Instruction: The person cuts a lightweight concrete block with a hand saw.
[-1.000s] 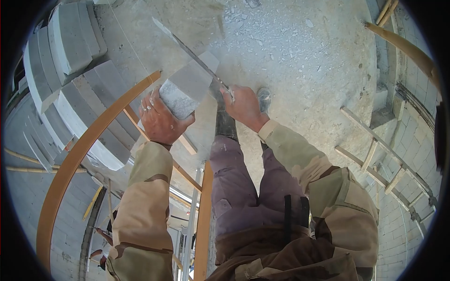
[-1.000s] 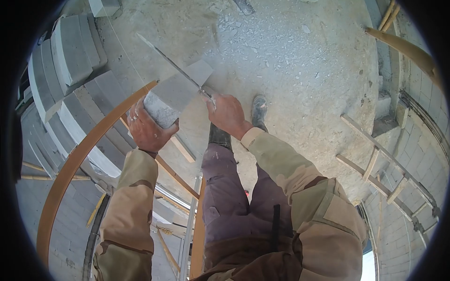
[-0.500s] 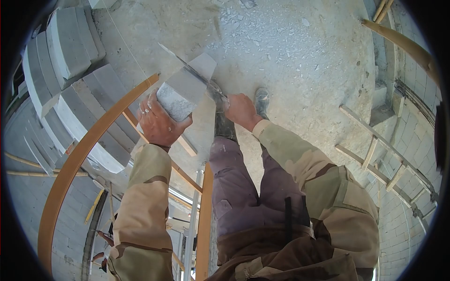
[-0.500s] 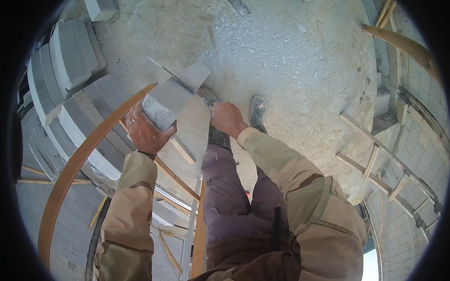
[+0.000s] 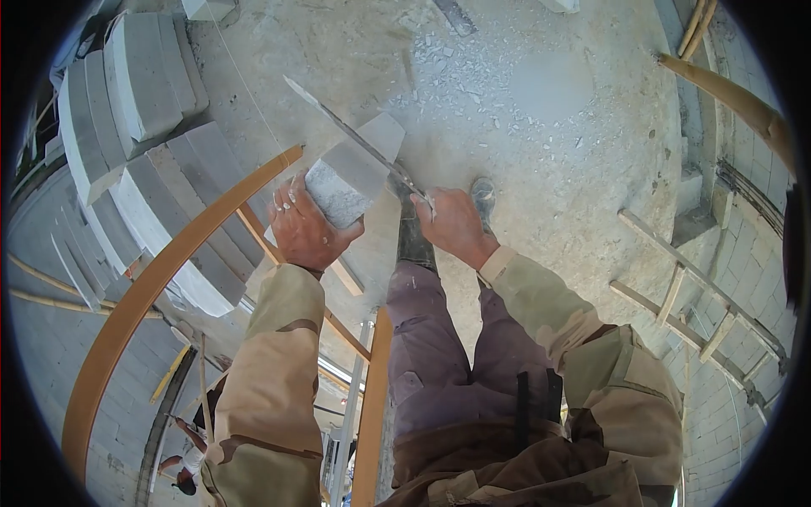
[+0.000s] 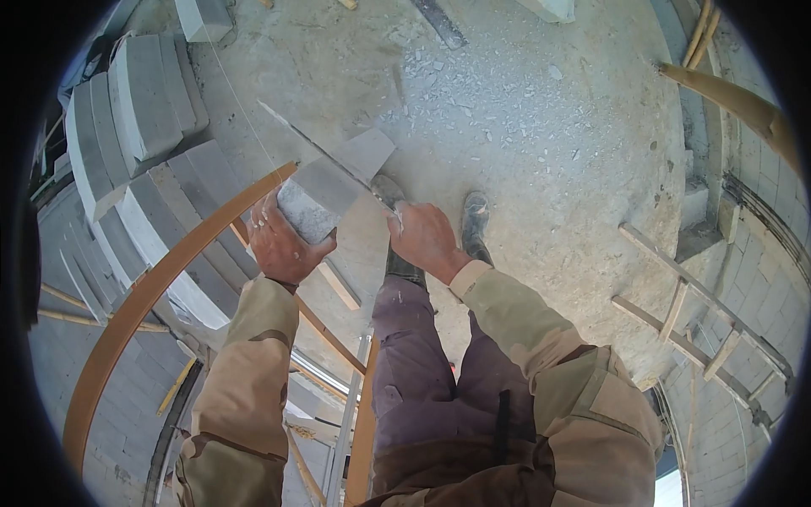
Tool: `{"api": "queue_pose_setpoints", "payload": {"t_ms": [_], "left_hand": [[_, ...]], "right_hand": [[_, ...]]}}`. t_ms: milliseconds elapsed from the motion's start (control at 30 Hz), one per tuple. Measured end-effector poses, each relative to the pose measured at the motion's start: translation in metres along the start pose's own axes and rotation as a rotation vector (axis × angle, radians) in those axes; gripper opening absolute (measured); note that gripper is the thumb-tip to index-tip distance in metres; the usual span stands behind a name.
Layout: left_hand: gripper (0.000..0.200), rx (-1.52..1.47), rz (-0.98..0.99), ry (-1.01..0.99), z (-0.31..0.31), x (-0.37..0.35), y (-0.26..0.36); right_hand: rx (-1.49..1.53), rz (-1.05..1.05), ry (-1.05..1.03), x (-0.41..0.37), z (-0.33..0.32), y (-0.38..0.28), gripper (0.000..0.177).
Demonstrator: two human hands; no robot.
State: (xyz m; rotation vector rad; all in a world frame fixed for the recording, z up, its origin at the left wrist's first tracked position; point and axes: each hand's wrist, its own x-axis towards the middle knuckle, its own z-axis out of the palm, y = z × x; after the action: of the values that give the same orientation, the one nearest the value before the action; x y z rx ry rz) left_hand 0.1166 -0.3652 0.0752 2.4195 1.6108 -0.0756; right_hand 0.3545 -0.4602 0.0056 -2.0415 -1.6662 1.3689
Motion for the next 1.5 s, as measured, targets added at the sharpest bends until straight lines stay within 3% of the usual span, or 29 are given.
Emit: {"api": "queue_pose_setpoints", "payload": {"t_ms": [67,100,133,200,267,400,533,600,733,833,900,1000,1067,1200,1300,1367,1500], "left_hand": [[0.116,0.002,0.006,0.010,0.002,-0.002,0.000],[0.116,0.001,0.019,0.024,0.001,0.000,0.000],[0.116,0.013,0.022,0.042,0.000,0.000,0.000],[0.115,-0.024,-0.004,0.003,0.000,0.000,0.000],[0.116,-0.039,-0.002,0.005,-0.004,-0.002,0.002],[0.113,-0.026,-0.020,0.003,-0.007,0.001,0.001],[0.112,0.007,-0.030,-0.037,-0.011,-0.001,0.003],[0.113,-0.005,-0.014,-0.010,-0.010,0.000,0.003],[0.114,-0.011,-0.011,-0.015,-0.008,-0.001,0.001],[0.113,-0.013,-0.015,-0.021,-0.009,-0.001,0.002],[0.112,-0.012,-0.012,-0.029,-0.010,-0.001,0.004],[0.113,-0.022,-0.014,-0.013,-0.010,0.004,0.001],[0.115,-0.056,-0.016,-0.042,-0.009,-0.002,0.004],[0.114,-0.033,0.000,0.021,-0.004,-0.002,0.003],[0.112,-0.036,0.032,0.033,-0.004,0.001,0.004],[0.112,-0.024,0.020,0.022,-0.007,0.004,0.006],[0.109,-0.039,-0.001,-0.009,-0.003,0.001,0.007]], "right_hand": [[0.325,-0.176,0.269,-0.014,-0.021,-0.024,0.025],[0.412,-0.140,0.288,-0.016,-0.017,-0.028,0.033],[0.416,-0.158,0.299,-0.014,0.000,-0.018,0.033],[0.011,-0.028,0.028,0.002,0.033,0.019,0.027],[0.000,0.047,-0.035,0.011,0.007,0.015,0.027],[0.110,-0.085,0.170,0.008,-0.014,0.000,0.035],[0.212,-0.150,0.277,0.015,0.027,0.021,0.036],[-0.078,-0.002,0.013,0.030,0.036,0.032,0.037],[-0.058,0.046,0.042,0.036,0.014,0.015,0.035],[0.168,-0.052,0.225,0.038,0.017,0.009,0.035],[-0.039,0.064,-0.031,0.043,0.030,0.028,0.032],[-0.060,0.115,-0.093,0.053,0.029,0.037,0.032],[-0.049,0.040,0.069,0.048,0.023,0.027,0.031],[0.259,-0.124,0.374,0.036,0.016,0.009,0.032],[0.158,-0.081,0.245,0.046,0.055,0.050,0.031],[0.002,0.065,-0.046,0.048,0.055,0.052,0.031],[0.135,0.097,0.029,0.043,0.012,0.018,0.025]]}}
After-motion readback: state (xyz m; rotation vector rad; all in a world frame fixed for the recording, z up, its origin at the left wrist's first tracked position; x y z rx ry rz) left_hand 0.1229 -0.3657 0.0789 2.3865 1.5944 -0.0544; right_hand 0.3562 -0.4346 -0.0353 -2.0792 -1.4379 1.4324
